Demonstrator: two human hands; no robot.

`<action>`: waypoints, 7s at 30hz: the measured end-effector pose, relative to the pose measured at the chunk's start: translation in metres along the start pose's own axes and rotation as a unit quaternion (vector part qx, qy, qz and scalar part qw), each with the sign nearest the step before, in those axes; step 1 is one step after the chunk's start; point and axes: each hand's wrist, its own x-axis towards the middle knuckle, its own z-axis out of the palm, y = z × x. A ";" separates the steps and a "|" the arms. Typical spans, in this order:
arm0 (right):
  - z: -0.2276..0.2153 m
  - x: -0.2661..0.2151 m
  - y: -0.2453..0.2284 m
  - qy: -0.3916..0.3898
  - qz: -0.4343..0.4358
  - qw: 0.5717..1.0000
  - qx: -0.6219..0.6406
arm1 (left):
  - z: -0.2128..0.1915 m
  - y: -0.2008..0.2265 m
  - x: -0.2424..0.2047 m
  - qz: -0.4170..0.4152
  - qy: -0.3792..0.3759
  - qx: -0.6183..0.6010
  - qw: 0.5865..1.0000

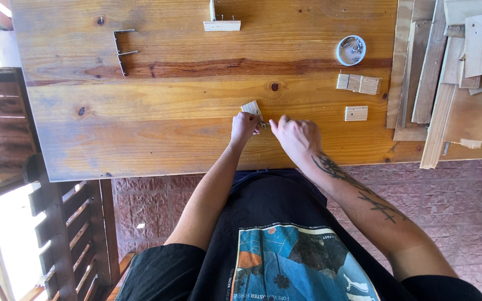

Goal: The person assembles small wooden blocks with metal brackets using a screwdriver. They place brackets on the blocks, insert screws, and tighten them one at a time on a wooden workbench.

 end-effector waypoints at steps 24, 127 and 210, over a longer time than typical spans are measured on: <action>-0.009 -0.029 0.022 0.003 -0.123 0.991 0.054 | -0.003 -0.004 0.007 -0.007 -0.020 0.004 1.000; 0.120 0.052 -0.025 -0.110 0.035 0.965 0.233 | -0.391 -0.144 0.047 0.086 0.425 0.274 0.858; 0.186 -0.112 0.294 -0.163 0.255 0.937 0.176 | 0.109 0.010 -0.022 0.216 -0.267 0.115 0.932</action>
